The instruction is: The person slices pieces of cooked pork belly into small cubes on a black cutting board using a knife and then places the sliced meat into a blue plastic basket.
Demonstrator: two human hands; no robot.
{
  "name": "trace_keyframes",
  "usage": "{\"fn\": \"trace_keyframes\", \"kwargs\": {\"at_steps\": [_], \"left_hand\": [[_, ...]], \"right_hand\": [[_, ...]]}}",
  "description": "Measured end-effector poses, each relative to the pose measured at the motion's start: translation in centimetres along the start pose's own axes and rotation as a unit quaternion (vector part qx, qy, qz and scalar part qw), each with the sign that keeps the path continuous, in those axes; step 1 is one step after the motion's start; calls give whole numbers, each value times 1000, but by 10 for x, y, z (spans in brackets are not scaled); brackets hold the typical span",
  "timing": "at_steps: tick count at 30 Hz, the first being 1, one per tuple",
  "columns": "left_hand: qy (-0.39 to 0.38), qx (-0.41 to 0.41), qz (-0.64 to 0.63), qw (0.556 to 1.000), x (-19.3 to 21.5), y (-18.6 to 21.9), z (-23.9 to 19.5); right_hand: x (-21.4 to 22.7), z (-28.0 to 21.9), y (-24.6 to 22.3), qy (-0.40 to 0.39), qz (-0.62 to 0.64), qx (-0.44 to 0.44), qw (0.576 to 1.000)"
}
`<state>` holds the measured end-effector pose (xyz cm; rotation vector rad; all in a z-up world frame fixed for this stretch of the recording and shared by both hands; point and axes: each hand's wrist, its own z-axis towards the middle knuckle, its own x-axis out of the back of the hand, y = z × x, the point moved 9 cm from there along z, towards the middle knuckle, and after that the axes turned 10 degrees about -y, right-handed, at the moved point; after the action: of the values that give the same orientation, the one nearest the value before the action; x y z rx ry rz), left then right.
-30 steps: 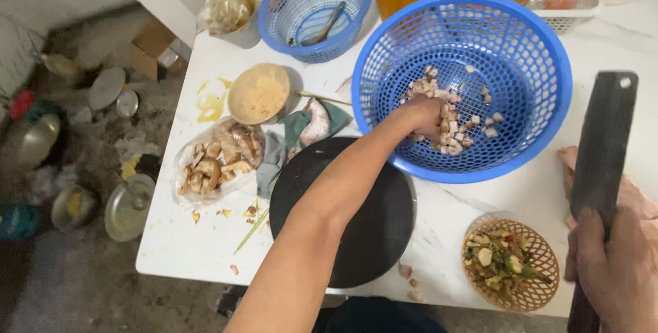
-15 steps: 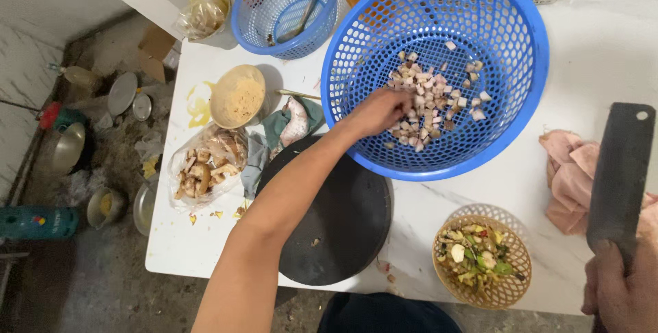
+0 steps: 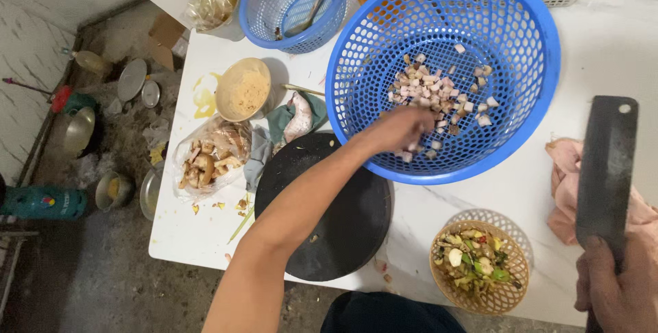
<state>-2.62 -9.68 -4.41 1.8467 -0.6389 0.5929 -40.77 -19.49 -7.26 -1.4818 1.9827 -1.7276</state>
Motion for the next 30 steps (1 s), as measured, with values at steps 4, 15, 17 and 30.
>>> {"fn": "trace_keyframes", "kwargs": {"at_steps": [4, 15, 17, 30], "left_hand": [[140, -149, -49, 978, 59, 41, -53], [482, 16, -143, 864, 75, -20, -313], [540, 100, -100, 829, 59, -63, -368], [508, 250, 31, 824, 89, -309, -505]], "right_hand": [[4, 1, 3, 30, 23, 30, 999], [-40, -22, -39, -7, -4, 62, 998], [-72, -20, -20, -28, -120, 13, 992], [-380, -6, -25, -342, -280, 248, 862]]}}
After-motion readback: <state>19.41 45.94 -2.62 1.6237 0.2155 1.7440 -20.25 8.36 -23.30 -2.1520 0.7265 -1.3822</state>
